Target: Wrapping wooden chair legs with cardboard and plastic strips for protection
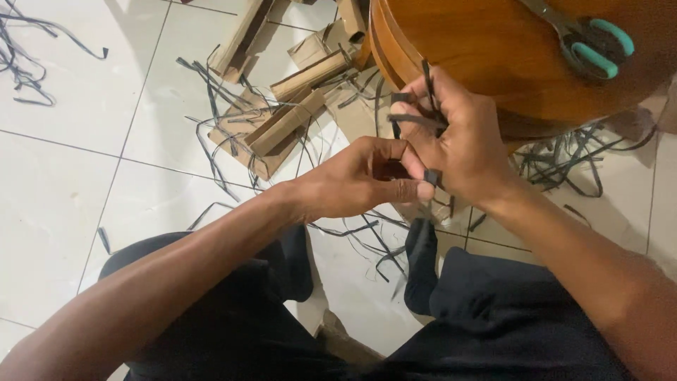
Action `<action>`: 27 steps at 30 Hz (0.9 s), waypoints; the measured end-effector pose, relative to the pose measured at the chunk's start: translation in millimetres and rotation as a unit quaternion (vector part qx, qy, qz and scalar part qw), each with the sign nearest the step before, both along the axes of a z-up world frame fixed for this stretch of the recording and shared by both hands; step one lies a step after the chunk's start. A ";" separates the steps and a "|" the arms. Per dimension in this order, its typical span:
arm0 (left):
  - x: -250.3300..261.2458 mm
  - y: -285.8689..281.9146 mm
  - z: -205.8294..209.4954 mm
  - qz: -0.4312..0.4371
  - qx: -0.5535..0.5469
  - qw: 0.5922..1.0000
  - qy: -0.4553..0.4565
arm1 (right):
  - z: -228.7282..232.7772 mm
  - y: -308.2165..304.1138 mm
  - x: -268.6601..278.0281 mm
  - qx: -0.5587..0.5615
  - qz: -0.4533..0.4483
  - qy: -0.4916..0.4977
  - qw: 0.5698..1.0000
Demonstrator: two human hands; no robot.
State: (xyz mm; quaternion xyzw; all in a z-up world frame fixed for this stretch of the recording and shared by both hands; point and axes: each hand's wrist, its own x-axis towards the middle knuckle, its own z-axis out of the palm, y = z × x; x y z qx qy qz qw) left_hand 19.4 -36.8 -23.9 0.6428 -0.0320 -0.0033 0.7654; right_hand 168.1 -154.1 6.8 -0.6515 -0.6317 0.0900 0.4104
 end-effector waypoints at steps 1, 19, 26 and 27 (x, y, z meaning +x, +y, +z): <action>-0.8 0.1 -2.1 0.002 -0.012 1.000 -0.008 | -1.4 1.1 1.0 -0.003 0.002 -0.007 1.000; 32.5 -5.1 -251.3 0.296 -0.162 0.874 0.350 | 7.7 -20.6 29.5 0.007 -0.048 -0.001 0.999; 25.0 24.2 -300.9 0.259 0.187 0.822 0.472 | -2.0 -23.8 27.6 -0.094 -0.023 0.026 0.995; 31.5 27.9 -279.5 0.233 0.304 0.819 0.427 | -3.9 -20.5 27.6 -0.129 -0.033 0.083 0.988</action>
